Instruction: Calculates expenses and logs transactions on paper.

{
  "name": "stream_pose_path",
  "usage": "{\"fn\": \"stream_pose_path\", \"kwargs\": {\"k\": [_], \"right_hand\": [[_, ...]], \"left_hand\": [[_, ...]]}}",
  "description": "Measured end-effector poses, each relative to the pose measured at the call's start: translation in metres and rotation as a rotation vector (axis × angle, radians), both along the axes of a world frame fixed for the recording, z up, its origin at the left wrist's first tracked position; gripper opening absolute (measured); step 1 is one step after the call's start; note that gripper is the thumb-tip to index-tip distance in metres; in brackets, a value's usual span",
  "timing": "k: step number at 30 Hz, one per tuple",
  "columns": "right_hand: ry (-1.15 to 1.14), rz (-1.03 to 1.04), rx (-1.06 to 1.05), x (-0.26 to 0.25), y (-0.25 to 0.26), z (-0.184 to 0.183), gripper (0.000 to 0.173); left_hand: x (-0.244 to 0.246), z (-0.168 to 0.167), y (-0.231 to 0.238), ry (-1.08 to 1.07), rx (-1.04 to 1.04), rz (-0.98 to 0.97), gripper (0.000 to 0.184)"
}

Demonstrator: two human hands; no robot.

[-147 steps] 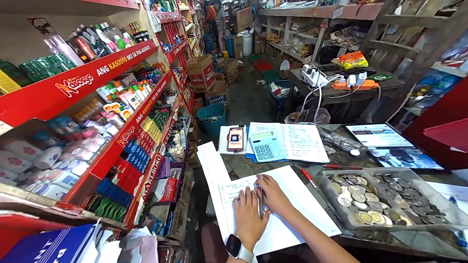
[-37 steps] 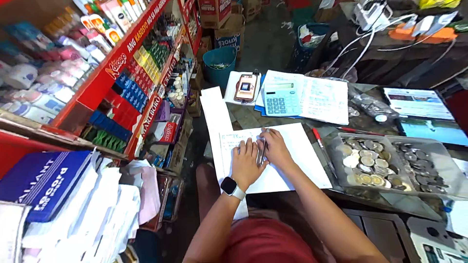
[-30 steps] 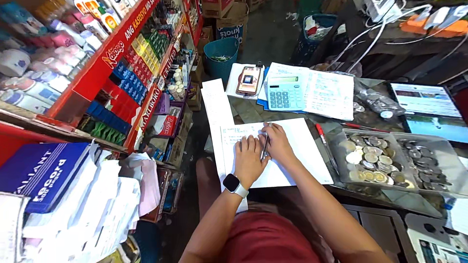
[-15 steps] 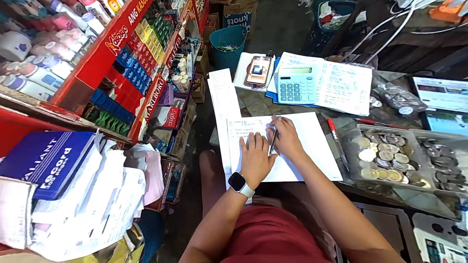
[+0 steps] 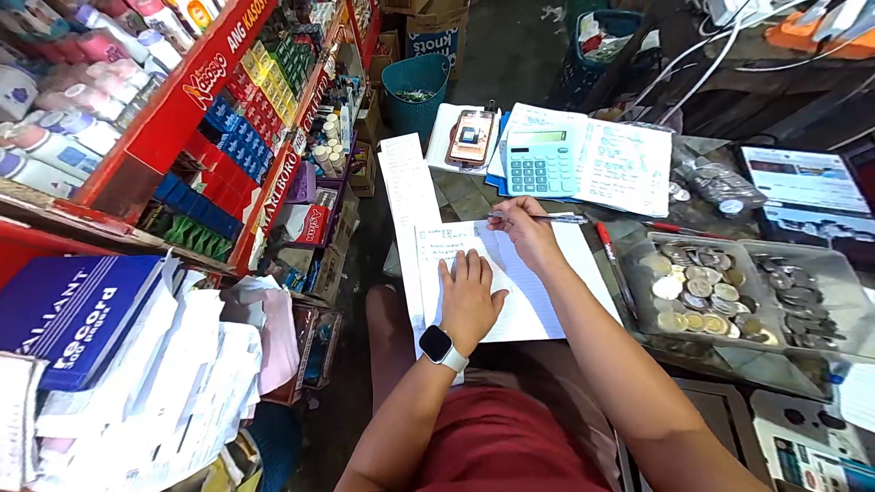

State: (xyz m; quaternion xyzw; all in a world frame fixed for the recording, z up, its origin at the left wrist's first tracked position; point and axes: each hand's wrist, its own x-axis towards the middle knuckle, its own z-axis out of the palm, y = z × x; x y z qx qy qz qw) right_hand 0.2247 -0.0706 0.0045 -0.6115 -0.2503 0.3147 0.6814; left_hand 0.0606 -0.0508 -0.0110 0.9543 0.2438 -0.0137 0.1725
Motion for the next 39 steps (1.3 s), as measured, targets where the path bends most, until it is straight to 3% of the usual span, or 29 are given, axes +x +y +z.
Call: {"fn": "stream_pose_path", "kwargs": {"k": [3,4,9,13,19,23,28,32,39], "right_hand": [[-0.267,0.089,-0.173,0.010,-0.008,0.009,0.051],[-0.362,0.052,-0.230,0.015,-0.011,0.015,0.056],[-0.768,-0.313,-0.319,0.082,-0.015,0.013,0.036],[-1.000,-0.252,-0.474,0.121,0.000,0.008,0.029],[-1.103,-0.125,-0.660,0.142,0.010,-0.007,0.033],[-1.153,-0.118,-0.531,0.115,0.004,0.005,0.023],[-1.321,0.029,-0.468,0.087,-0.001,-0.016,0.018],[-1.296,-0.101,-0.487,0.096,-0.001,-0.020,0.022],[-1.232,-0.150,-0.577,0.112,-0.007,-0.013,0.027]], "left_hand": [[-0.002,-0.002,0.000,-0.003,-0.001,0.006,0.069],[-0.001,-0.001,0.001,0.003,0.000,0.004,0.069],[0.000,0.009,0.003,0.090,-0.039,-0.009,0.070],[0.000,0.008,0.005,0.085,-0.020,-0.011,0.070],[-0.001,0.006,0.004,0.099,-0.018,-0.005,0.070],[0.000,0.009,0.004,0.119,-0.024,-0.010,0.070],[0.000,0.007,0.004,0.119,-0.016,-0.014,0.071],[-0.001,0.005,0.004,0.107,-0.010,-0.010,0.071],[-0.001,0.007,0.005,0.147,-0.011,-0.021,0.071]]}}
